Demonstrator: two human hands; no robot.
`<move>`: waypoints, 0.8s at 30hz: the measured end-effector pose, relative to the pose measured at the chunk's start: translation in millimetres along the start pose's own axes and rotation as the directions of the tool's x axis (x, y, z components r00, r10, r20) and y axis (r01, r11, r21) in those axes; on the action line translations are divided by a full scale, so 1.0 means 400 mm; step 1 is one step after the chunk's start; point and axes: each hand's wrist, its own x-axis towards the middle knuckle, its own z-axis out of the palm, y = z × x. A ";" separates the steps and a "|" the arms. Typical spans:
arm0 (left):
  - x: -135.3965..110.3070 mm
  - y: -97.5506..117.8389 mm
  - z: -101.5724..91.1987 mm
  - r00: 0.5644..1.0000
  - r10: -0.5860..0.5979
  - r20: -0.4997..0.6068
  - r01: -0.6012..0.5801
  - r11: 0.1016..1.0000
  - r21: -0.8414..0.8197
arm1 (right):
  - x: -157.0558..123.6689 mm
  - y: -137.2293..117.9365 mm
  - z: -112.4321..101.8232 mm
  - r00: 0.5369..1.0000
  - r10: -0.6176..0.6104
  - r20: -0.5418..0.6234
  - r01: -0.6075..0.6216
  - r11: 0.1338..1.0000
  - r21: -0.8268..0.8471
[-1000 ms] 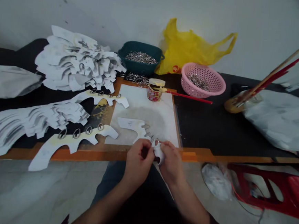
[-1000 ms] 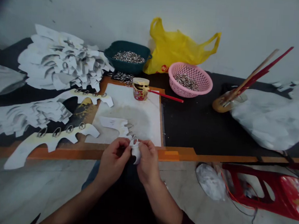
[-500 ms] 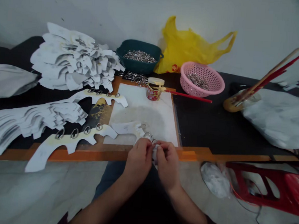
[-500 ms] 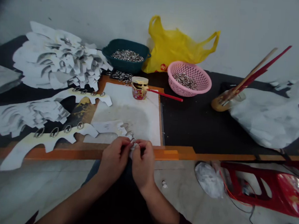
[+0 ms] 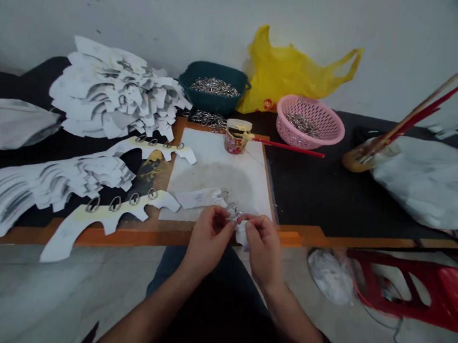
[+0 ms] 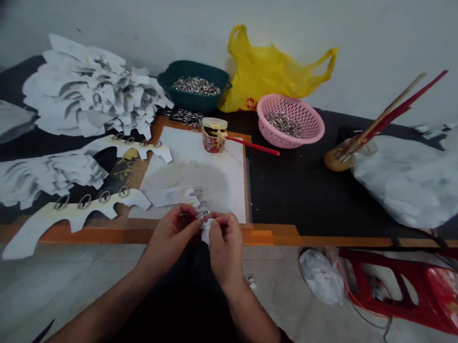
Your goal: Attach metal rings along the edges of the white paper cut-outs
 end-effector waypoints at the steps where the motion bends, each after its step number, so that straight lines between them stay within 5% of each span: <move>1: -0.001 -0.002 -0.003 0.997 0.077 -0.017 -0.075 0.991 0.108 | -0.001 0.000 -0.001 1.000 -0.012 -0.002 0.012 1.000 -0.029; 4: -0.007 -0.004 -0.006 0.981 0.193 0.015 -0.189 0.936 0.297 | -0.002 0.005 -0.002 0.999 -0.045 0.001 0.045 0.996 -0.077; 13: -0.003 0.015 -0.013 0.988 0.136 0.075 -0.153 0.937 0.315 | -0.008 0.006 0.003 0.993 -0.114 0.038 0.118 0.983 -0.140; 19: -0.002 -0.004 0.001 0.992 -0.034 0.122 0.045 0.995 -0.090 | -0.012 0.034 -0.013 0.991 -0.131 -0.015 0.130 0.988 -0.081; 24: -0.018 -0.028 0.017 0.990 0.136 0.048 -0.140 0.987 0.077 | -0.031 0.049 -0.029 0.998 -0.061 -0.032 0.056 0.988 -0.141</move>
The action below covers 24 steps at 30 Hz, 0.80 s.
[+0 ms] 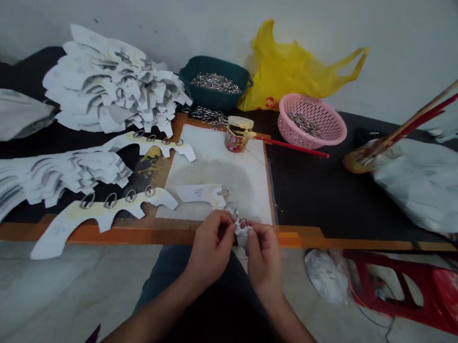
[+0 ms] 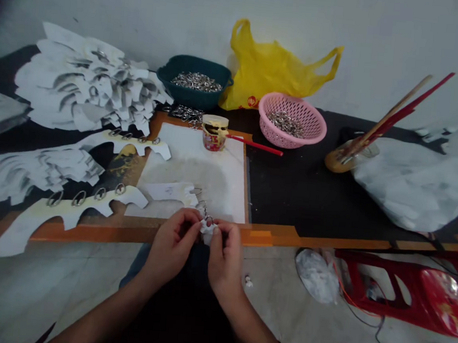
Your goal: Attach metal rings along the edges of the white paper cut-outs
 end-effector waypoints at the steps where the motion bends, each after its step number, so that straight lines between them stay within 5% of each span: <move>1: -0.002 -0.002 0.002 1.000 0.020 -0.009 -0.019 0.999 0.043 | -0.003 -0.002 -0.002 1.000 0.003 -0.002 -0.003 1.000 -0.003; 11: 0.022 0.002 -0.004 0.990 -0.135 0.051 0.140 0.984 -0.108 | -0.005 -0.021 -0.023 0.998 -0.055 0.020 0.055 0.998 0.009; 16: 0.033 0.009 -0.005 0.986 -0.165 0.003 0.163 0.969 -0.188 | 0.001 -0.015 -0.027 0.998 0.044 0.049 -0.047 0.998 0.051; 24: 0.026 -0.011 0.011 0.991 -0.130 -0.039 0.131 0.991 0.029 | 0.000 -0.001 -0.034 0.998 0.059 0.019 -0.060 0.995 0.078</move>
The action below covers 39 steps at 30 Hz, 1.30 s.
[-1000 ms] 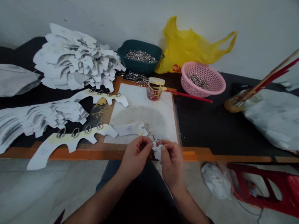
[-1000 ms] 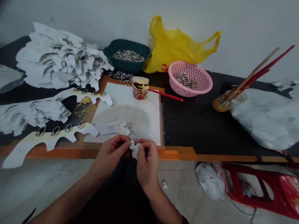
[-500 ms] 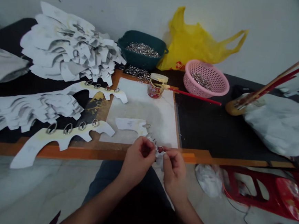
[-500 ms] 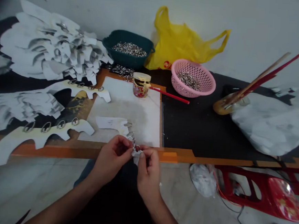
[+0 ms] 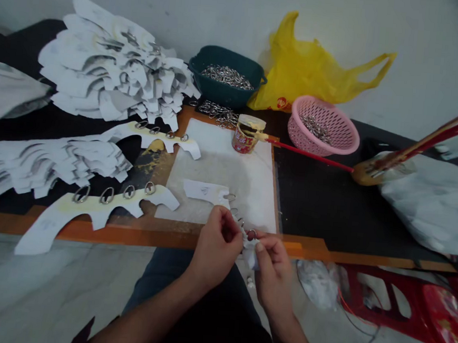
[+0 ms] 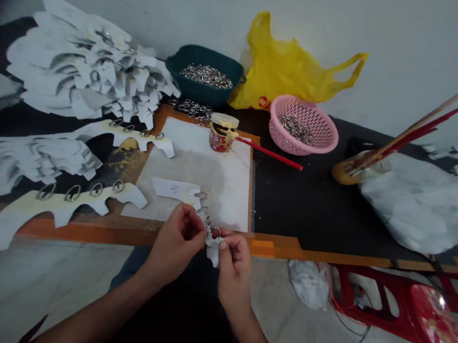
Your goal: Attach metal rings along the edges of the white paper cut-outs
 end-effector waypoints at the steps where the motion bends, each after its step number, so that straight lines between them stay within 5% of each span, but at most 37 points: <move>1: 0.000 -0.001 0.000 1.000 0.004 0.004 -0.005 1.000 0.014 | 0.000 0.001 -0.001 1.000 -0.001 0.004 0.001 1.000 -0.006; 11: 0.011 0.001 -0.010 0.998 0.035 0.059 -0.044 0.988 0.147 | 0.009 -0.005 -0.012 1.000 -0.009 0.029 0.011 0.999 -0.046; 15: 0.026 0.013 -0.026 0.979 0.196 0.051 -0.202 0.920 0.336 | 0.015 -0.008 -0.013 0.998 -0.021 0.067 0.024 0.998 -0.051; 18: 0.044 0.038 -0.037 0.899 0.365 0.242 -0.437 0.783 0.443 | 0.024 -0.010 -0.016 0.995 -0.042 0.091 0.048 0.997 -0.066; 21: 0.066 0.062 -0.044 0.802 0.407 0.437 -0.591 0.646 0.483 | 0.038 -0.011 -0.021 0.995 -0.042 0.095 0.048 0.997 -0.063; 26: 0.107 0.080 -0.049 0.711 0.301 0.636 -0.640 0.652 0.407 | 0.058 -0.018 -0.026 0.990 -0.031 0.136 0.037 0.999 -0.038; 30: 0.122 0.106 -0.049 0.759 0.204 0.619 -0.568 0.671 0.476 | 0.081 -0.052 -0.020 0.973 -0.122 0.195 0.161 0.966 -0.200; 34: 0.113 0.135 -0.025 0.813 0.219 0.540 -0.568 0.506 0.649 | 0.122 -0.073 -0.008 0.917 -0.334 0.220 0.398 0.713 -0.577; 36: 0.108 0.133 -0.004 0.841 0.197 0.505 -0.539 0.400 0.741 | 0.141 -0.065 -0.002 0.909 -0.362 0.206 0.391 0.572 -0.721; 39: 0.108 0.115 0.024 0.869 0.191 0.456 -0.494 0.288 0.820 | 0.157 -0.043 -0.003 0.915 -0.369 0.165 0.347 0.508 -0.788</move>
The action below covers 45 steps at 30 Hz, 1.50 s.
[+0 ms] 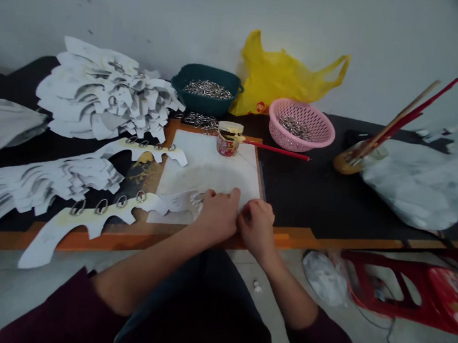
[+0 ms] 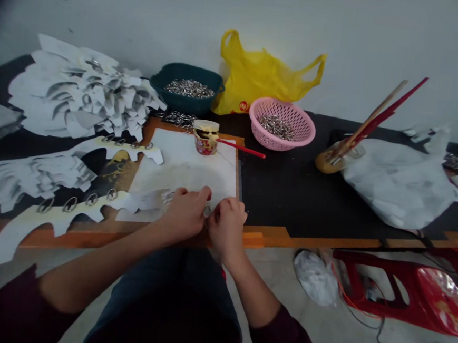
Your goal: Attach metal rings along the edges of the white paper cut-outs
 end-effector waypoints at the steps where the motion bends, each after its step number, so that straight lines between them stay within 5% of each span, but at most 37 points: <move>1: 0.003 0.000 0.008 1.000 -0.007 -0.013 0.008 1.000 0.019 | -0.001 0.007 0.003 1.000 -0.020 -0.004 0.020 1.000 0.013; 7: 0.028 -0.054 0.019 0.990 -0.115 -0.086 0.112 0.993 -0.035 | -0.009 0.042 -0.019 0.949 -0.291 0.123 0.271 0.950 0.155; 10: 0.027 -0.070 0.026 0.985 -0.100 -0.141 0.083 0.989 -0.122 | -0.012 0.047 -0.033 0.947 -0.288 0.140 0.267 0.952 0.151; 14: -0.005 -0.046 0.066 0.967 0.069 -0.246 -0.132 0.960 -0.249 | -0.022 0.041 -0.033 0.962 -0.245 0.117 0.235 0.968 0.089; 21: -0.046 -0.029 0.122 0.910 0.084 -0.406 -0.193 0.953 -0.234 | -0.042 0.013 -0.004 0.983 -0.182 0.027 0.182 0.983 -0.017; 31: -0.044 -0.037 0.125 0.912 0.048 -0.407 -0.180 0.939 -0.294 | -0.049 0.016 0.011 0.981 -0.196 0.008 0.196 0.979 -0.053; 36: -0.058 -0.037 0.104 0.931 0.135 -0.338 -0.199 0.967 -0.161 | -0.047 0.018 0.015 0.983 -0.186 -0.002 0.186 0.982 -0.033; 45: -0.057 -0.037 0.107 0.914 0.108 -0.390 -0.147 0.987 -0.072 | -0.044 0.024 0.006 0.985 -0.170 -0.014 0.170 0.984 0.045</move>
